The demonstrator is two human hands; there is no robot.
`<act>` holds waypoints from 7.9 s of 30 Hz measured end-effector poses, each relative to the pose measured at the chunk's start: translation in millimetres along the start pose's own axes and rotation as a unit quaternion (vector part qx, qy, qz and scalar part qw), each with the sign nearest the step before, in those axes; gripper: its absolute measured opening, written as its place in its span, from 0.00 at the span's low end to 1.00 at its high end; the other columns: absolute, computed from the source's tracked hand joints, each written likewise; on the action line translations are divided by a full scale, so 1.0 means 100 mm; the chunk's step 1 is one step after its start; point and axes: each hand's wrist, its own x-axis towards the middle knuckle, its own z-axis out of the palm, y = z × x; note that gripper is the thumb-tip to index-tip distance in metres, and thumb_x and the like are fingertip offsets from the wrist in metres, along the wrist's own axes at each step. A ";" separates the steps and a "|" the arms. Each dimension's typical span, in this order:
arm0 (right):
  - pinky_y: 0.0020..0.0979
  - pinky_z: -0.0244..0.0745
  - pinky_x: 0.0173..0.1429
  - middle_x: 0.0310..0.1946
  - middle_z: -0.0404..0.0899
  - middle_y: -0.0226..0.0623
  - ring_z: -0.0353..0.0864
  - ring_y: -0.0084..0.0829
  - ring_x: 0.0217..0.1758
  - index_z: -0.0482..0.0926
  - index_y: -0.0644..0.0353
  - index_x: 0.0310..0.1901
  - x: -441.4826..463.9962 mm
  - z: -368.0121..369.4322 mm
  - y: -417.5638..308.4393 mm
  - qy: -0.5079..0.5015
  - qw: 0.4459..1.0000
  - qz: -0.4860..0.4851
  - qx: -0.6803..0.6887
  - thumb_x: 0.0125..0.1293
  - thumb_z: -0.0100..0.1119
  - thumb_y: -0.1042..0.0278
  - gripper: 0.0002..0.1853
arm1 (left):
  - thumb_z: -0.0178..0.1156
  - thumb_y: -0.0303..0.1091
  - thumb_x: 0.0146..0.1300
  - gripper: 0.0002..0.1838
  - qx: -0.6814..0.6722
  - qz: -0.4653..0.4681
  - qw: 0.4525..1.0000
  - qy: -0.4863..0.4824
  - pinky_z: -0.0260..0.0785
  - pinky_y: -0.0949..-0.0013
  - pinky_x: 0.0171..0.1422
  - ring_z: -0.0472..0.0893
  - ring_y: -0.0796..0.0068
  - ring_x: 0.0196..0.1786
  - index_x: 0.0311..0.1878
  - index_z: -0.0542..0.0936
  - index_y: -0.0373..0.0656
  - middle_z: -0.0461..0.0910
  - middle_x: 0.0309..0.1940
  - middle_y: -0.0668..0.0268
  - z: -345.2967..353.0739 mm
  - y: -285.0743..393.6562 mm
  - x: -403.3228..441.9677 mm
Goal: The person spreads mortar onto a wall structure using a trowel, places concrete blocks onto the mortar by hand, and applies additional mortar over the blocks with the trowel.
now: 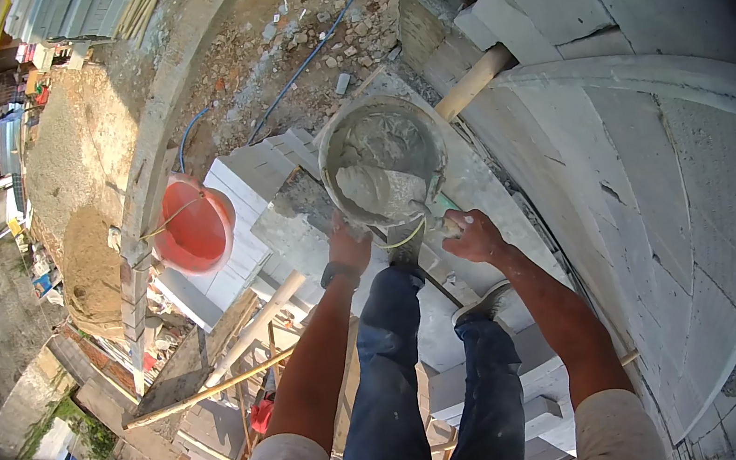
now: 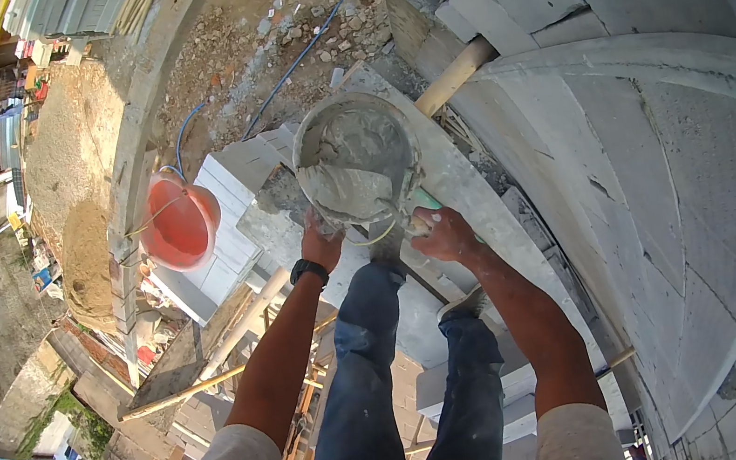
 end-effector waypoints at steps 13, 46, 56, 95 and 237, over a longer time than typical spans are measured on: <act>0.33 0.71 0.39 0.28 0.75 0.36 0.70 0.29 0.31 0.77 0.63 0.43 -3.61 -1.51 0.25 0.248 0.948 -0.055 0.191 0.55 0.70 0.63 0.18 | 0.71 0.42 0.57 0.50 0.053 0.060 0.997 -0.013 0.57 0.51 0.78 0.61 0.40 0.73 0.76 0.54 0.32 0.61 0.69 0.36 0.16 1.32 -1.43; 0.32 0.73 0.29 0.26 0.78 0.36 0.75 0.26 0.21 0.82 0.63 0.49 -4.02 -3.97 -0.90 0.384 0.909 0.069 0.146 0.67 0.64 0.51 0.22 | 0.69 0.50 0.57 0.41 0.171 0.077 0.973 -0.133 0.63 0.52 0.74 0.69 0.44 0.69 0.68 0.70 0.35 0.73 0.64 0.41 -0.88 1.14 -1.19; 0.38 0.77 0.38 0.32 0.80 0.38 0.79 0.35 0.28 0.83 0.61 0.47 -4.06 -4.19 -1.12 0.302 0.947 0.073 -0.081 0.72 0.59 0.53 0.18 | 0.70 0.49 0.57 0.36 0.112 0.067 0.981 -0.141 0.69 0.55 0.69 0.77 0.47 0.64 0.62 0.76 0.33 0.79 0.58 0.42 -0.53 1.32 -1.57; 0.37 0.76 0.32 0.26 0.80 0.41 0.79 0.35 0.23 0.82 0.60 0.53 -4.88 -3.91 -0.24 0.338 0.932 0.119 0.053 0.71 0.54 0.44 0.25 | 0.68 0.49 0.59 0.37 0.163 0.091 0.957 -0.222 0.69 0.55 0.69 0.77 0.49 0.65 0.65 0.73 0.33 0.78 0.61 0.43 -0.13 1.35 -2.22; 0.49 0.79 0.52 0.37 0.85 0.51 0.84 0.55 0.45 0.81 0.54 0.60 -4.11 -2.40 -0.10 0.557 0.823 0.090 0.068 0.70 0.52 0.37 0.30 | 0.68 0.53 0.61 0.35 0.104 0.142 0.955 -0.237 0.68 0.57 0.67 0.79 0.49 0.61 0.58 0.78 0.29 0.81 0.57 0.45 -1.57 1.92 -2.12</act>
